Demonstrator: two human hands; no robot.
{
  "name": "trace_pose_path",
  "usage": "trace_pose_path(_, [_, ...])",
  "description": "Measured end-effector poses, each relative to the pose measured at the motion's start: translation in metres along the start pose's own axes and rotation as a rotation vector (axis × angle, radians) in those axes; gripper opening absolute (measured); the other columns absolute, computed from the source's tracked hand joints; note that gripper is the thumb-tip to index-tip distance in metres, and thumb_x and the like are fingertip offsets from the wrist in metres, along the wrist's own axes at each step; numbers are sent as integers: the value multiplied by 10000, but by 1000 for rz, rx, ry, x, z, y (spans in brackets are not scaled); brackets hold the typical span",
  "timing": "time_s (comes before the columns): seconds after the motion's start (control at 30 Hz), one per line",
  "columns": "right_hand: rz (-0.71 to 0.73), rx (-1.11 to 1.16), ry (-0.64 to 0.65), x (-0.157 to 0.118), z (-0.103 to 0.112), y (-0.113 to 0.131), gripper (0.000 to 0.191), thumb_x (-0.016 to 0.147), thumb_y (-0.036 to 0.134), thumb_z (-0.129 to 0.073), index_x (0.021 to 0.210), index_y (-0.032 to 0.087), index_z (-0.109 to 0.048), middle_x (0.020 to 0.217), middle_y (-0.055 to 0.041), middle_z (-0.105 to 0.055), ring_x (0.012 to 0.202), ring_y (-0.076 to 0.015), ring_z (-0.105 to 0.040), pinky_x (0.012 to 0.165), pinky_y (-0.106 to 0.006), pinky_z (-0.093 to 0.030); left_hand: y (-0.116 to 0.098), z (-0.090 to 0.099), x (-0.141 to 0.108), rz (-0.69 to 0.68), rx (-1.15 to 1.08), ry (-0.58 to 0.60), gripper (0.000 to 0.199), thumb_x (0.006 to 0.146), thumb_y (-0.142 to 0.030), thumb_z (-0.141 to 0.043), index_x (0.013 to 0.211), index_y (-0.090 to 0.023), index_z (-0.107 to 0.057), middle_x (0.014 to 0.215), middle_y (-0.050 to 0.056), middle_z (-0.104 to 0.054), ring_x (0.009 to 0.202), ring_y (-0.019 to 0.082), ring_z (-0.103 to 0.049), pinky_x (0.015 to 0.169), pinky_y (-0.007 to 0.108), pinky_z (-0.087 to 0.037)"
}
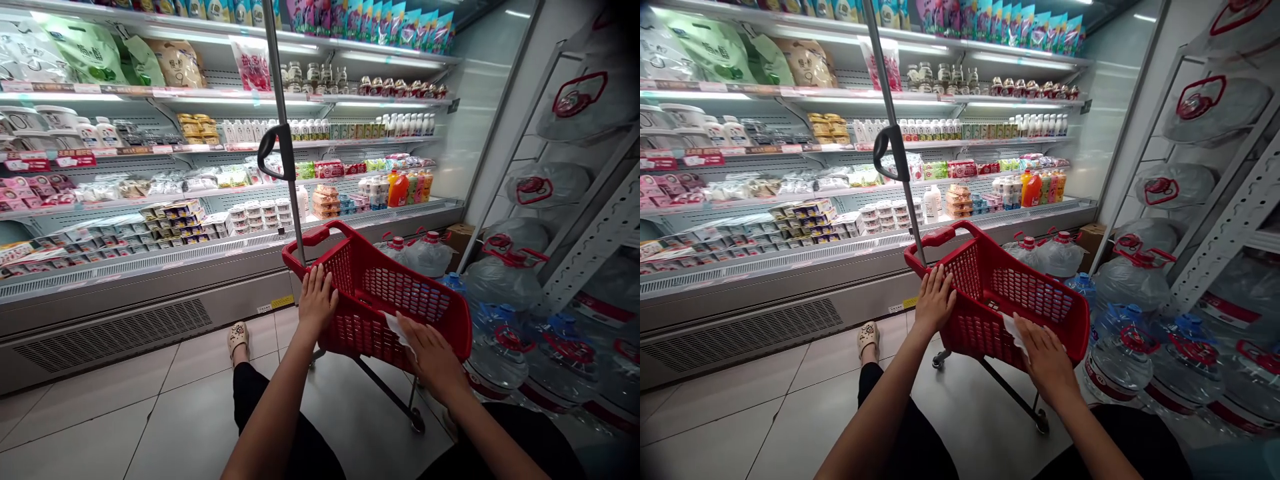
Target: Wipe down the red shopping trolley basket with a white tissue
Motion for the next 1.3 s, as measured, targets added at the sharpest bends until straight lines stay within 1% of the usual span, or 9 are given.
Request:
trace_pose_path(0.13, [-153, -33, -37, -44, -3, -34, 666, 1045, 368, -316, 1677, 285, -123, 1494, -82, -580, 1360, -260, -543, 1226, -538, -317, -9, -4, 3, 25, 4, 5, 548, 1055, -431, -410, 1525, -165, -502, 1706, 106, -282, 1598, 276, -187, 1313, 520, -192])
trace_pose_path(0.27, [-245, -42, -107, -51, -7, -39, 652, 1045, 384, -291, 1666, 228, -168, 1474, -134, -569, 1374, -297, -521, 1220, -570, -314, -27, -8, -1, 42, 6, -20, 549, 1038, -488, -460, 1439, -132, -573, 1690, 155, -308, 1596, 363, -151, 1295, 599, -199])
trace_pose_path(0.43, [-167, -4, -92, -5, -11, -4, 658, 1039, 360, -329, 1661, 212, -171, 1462, -143, -584, 1375, -304, -515, 1226, -566, -288, -50, -6, -14, 11, -8, -43, 536, 1009, -546, -511, 1385, -180, -617, 1638, 154, -405, 1583, 455, -89, 1245, 709, -230])
trace_pose_path(0.67, [0, 118, -67, 82, -29, 72, 671, 1025, 251, -345, 1669, 210, -162, 1544, -119, -532, 1410, -265, -484, 1186, -486, -360, -61, 3, -31, -45, 1, -47, 519, 1020, -505, -497, 1434, -209, -599, 1592, 135, -475, 1583, 462, -71, 1249, 733, -182])
trace_pose_path(0.73, [28, 147, -47, 99, -35, 84, 666, 1026, 231, -334, 1669, 194, -164, 1550, -125, -528, 1421, -257, -472, 1176, -468, -380, -60, 4, -34, -42, 1, -53, 550, 1031, -466, -477, 1516, -210, -523, 1625, 124, -437, 1588, 430, -105, 1262, 708, -177])
trace_pose_path(0.87, [52, 184, -2, 110, -37, 88, 640, 1028, 213, -332, 1656, 152, -224, 1541, -142, -537, 1411, -257, -484, 1157, -444, -409, -56, 4, -37, -96, -13, -17, 658, 1055, -456, -424, 1650, -215, -279, 1698, 86, -312, 1592, 277, -211, 1308, 515, -224])
trace_pose_path(0.93, [45, 196, 2, 104, -33, 82, 623, 1049, 260, -322, 1660, 184, -221, 1526, -127, -555, 1367, -257, -528, 1125, -446, -439, -52, 4, -38, -118, -17, 0, 669, 1062, -465, -412, 1663, -238, -229, 1712, 58, -276, 1589, 233, -225, 1306, 457, -245])
trace_pose_path(1.03, [46, 176, -1, 82, -21, 64, 633, 1065, 323, -325, 1673, 263, -158, 1510, -90, -575, 1297, -248, -582, 1076, -445, -471, -46, 5, -36, -127, -14, 0, 664, 1064, -474, -413, 1666, -275, -213, 1720, 33, -253, 1589, 226, -225, 1304, 455, -241])
trace_pose_path(1.3, [-59, 29, -5, -14, 4, -22, 653, 1061, 330, -322, 1677, 314, -103, 1498, -57, -584, 1322, -244, -569, 1125, -458, -433, -29, -3, -17, -107, -23, 18, 559, 1060, -517, -417, 1589, -334, -410, 1701, 33, -300, 1579, 257, -259, 1310, 591, -116])
Point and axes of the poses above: each hand's wrist, its own x-axis towards the middle knuckle, its own z-axis out of the back of the hand, y = z × x, the point moved 2 cm from there along x, towards the middle knuckle
